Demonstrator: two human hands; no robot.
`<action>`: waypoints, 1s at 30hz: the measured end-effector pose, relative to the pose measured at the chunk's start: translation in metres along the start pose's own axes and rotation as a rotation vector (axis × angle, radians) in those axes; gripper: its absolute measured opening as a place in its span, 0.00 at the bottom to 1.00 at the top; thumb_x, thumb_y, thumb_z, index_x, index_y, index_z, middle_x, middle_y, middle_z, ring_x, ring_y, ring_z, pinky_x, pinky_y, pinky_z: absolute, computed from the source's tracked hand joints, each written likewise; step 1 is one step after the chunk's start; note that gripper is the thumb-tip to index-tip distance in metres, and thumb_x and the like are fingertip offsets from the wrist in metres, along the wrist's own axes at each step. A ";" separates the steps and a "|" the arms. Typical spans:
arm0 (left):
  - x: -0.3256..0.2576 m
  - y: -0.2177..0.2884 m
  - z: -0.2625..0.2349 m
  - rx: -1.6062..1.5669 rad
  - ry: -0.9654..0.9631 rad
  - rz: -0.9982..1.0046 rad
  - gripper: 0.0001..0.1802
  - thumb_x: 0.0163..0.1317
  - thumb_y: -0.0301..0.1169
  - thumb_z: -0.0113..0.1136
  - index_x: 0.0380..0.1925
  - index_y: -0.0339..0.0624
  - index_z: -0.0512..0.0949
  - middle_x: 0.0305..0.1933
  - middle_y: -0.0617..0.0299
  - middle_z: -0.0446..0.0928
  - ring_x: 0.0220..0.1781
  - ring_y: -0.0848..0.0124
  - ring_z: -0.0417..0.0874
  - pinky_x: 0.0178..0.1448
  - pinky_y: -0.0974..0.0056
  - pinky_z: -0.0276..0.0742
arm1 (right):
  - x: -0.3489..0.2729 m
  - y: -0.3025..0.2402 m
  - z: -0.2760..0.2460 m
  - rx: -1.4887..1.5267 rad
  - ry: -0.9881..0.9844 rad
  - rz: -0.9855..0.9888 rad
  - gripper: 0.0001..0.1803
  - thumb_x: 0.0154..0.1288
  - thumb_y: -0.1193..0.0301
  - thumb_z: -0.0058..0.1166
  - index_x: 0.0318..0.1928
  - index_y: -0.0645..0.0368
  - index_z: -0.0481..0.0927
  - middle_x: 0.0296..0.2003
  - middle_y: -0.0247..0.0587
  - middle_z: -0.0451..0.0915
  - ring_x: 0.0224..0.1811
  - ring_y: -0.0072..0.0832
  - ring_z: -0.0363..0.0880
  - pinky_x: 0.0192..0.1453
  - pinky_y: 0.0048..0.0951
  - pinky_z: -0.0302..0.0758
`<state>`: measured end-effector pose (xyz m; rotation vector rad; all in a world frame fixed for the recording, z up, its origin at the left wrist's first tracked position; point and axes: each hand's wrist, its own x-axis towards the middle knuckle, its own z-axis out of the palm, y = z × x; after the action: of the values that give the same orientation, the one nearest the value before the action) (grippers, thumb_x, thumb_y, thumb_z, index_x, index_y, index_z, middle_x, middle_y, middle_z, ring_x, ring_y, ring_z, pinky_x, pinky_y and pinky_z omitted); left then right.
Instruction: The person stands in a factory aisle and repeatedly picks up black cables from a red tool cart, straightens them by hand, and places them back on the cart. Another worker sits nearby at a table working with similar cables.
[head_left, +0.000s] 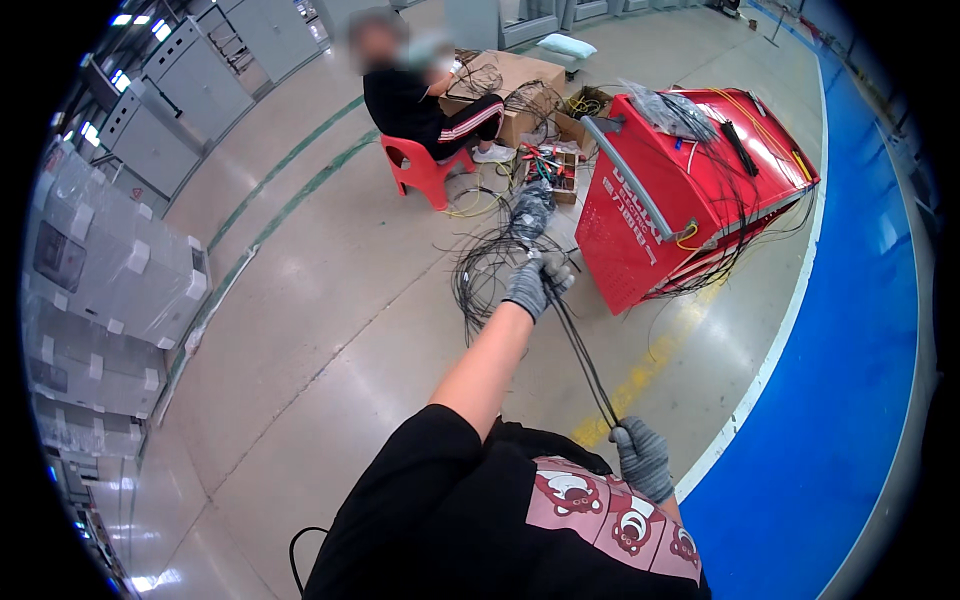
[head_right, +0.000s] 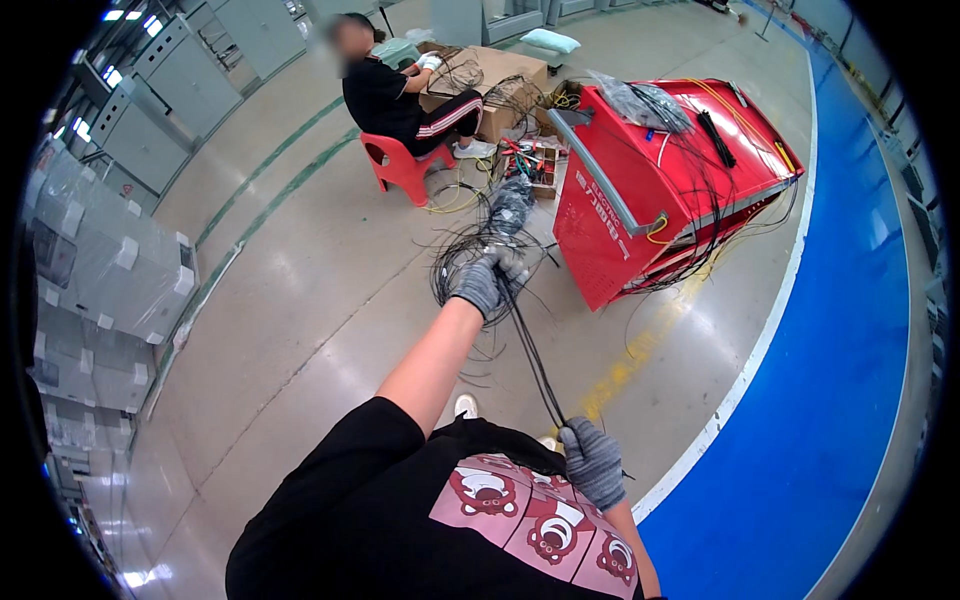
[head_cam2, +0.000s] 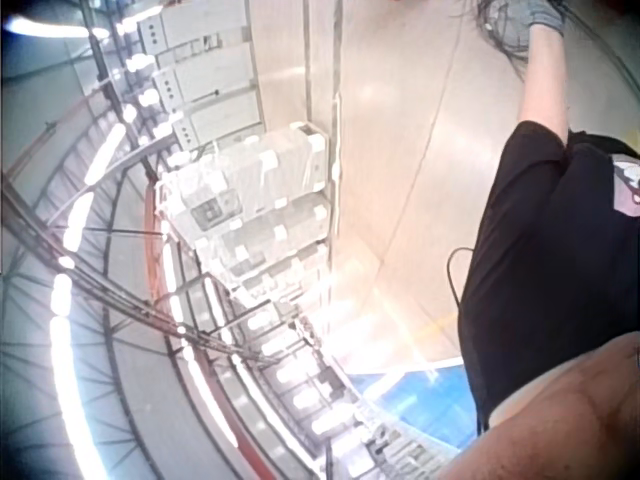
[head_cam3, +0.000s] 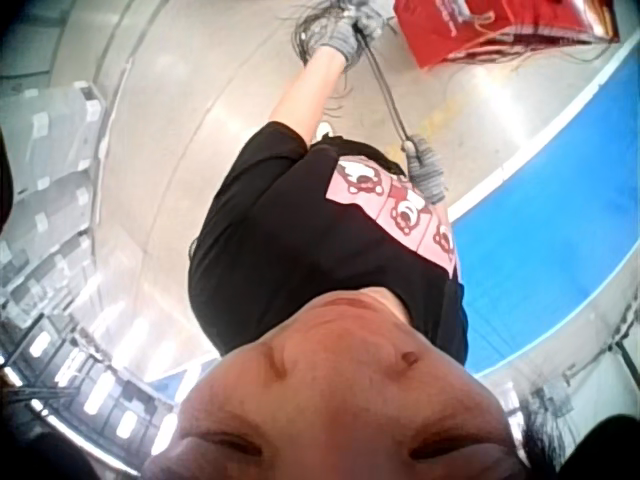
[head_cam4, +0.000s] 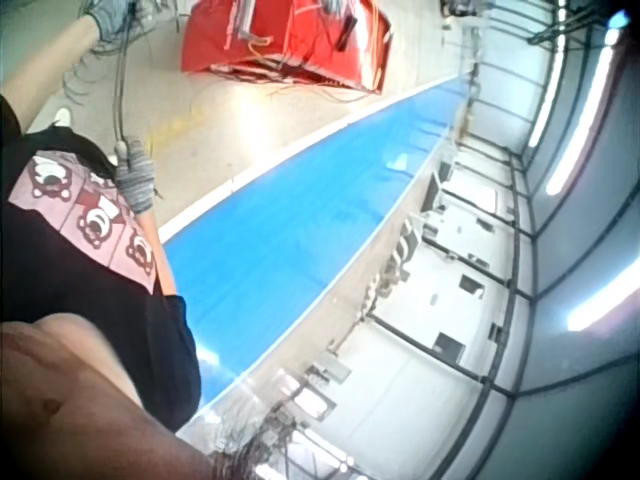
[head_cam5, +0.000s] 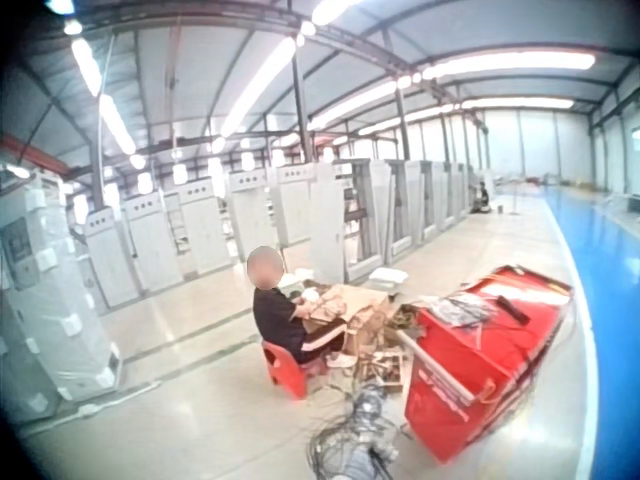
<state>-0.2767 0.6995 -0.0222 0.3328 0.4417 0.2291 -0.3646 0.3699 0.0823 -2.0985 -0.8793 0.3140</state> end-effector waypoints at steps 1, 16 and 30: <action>0.006 -0.003 -0.002 0.017 -0.039 -0.014 0.19 0.68 0.42 0.43 0.18 0.49 0.67 0.17 0.67 0.65 0.22 0.67 0.72 0.35 0.57 0.80 | 0.000 -0.008 -0.003 0.031 0.004 0.025 0.08 0.65 0.67 0.49 0.34 0.59 0.75 0.23 0.49 0.77 0.24 0.46 0.77 0.26 0.39 0.71; -0.093 -0.077 0.059 0.287 -0.085 -0.057 0.16 0.65 0.43 0.52 0.36 0.40 0.75 0.33 0.59 0.80 0.38 0.63 0.83 0.42 0.58 0.80 | 0.089 0.013 0.033 0.875 -0.251 0.356 0.14 0.70 0.63 0.44 0.45 0.60 0.73 0.23 0.32 0.74 0.24 0.19 0.72 0.31 0.21 0.71; -0.127 -0.078 0.052 0.105 0.161 0.036 0.10 0.65 0.35 0.54 0.40 0.40 0.73 0.37 0.55 0.80 0.38 0.67 0.82 0.38 0.66 0.80 | 0.082 0.018 0.097 0.928 0.149 0.198 0.20 0.71 0.71 0.41 0.60 0.66 0.67 0.58 0.43 0.71 0.58 0.27 0.69 0.62 0.26 0.64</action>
<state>-0.3535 0.5774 0.0421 0.4271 0.6086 0.2692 -0.3446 0.4764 0.0135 -1.3076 -0.3179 0.5375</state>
